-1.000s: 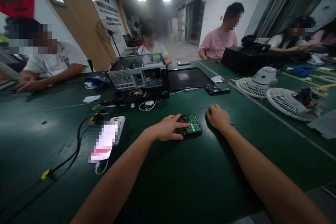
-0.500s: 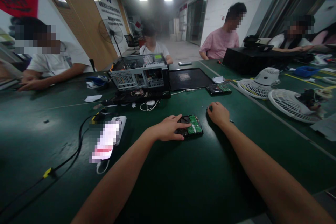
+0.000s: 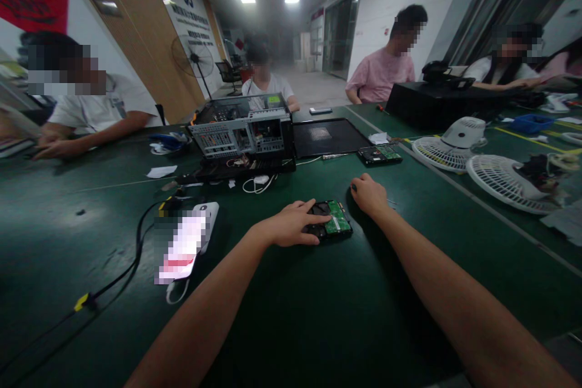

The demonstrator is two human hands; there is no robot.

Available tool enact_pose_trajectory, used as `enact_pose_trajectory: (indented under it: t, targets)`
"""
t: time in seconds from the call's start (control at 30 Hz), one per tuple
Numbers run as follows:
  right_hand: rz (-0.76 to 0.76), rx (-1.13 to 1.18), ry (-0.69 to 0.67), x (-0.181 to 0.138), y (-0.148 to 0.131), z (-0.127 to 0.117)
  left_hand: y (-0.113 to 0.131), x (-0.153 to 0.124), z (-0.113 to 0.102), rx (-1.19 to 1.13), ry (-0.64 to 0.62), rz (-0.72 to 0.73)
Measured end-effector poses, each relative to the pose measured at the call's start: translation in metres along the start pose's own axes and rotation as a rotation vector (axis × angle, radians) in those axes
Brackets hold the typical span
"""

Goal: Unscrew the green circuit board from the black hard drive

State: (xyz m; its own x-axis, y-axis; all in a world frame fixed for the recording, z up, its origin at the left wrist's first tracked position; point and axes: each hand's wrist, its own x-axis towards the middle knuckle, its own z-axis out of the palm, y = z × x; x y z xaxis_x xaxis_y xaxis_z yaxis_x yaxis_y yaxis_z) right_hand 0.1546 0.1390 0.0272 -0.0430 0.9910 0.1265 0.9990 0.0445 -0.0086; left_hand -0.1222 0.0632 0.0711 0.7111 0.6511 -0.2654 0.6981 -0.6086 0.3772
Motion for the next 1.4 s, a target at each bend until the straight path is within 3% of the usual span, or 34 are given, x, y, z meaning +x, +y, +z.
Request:
enact_pose_trajectory:
  t: [0.3, 0.73, 0.97, 1.17, 1.23, 1.4]
  targets:
    - [0.011, -0.010, -0.020, -0.025, 0.002, -0.006, 0.004, 0.001, 0.000, 0.044, 0.029, -0.005]
    - [0.041, 0.046, -0.047, -0.036, 0.019, 0.000, 0.028, 0.008, 0.015, 0.088, 0.243, -0.308]
    - [0.012, 0.101, 0.020, -0.037, 0.021, -0.002, 0.043, 0.000, 0.005, -0.032, 0.316, -0.333]
    - [-0.083, 0.259, 0.109, -0.042, 0.016, -0.011, 0.025, 0.009, 0.010, -0.392, 0.284, -0.403]
    - [-0.133, 0.278, 0.095, -0.046, 0.010, -0.013, 0.015, 0.016, 0.017, -0.429, 0.348, -0.446]
    - [-0.261, 0.376, 0.094, -0.054, -0.004, -0.015, -0.006, 0.035, 0.040, -0.309, 0.714, -0.372]
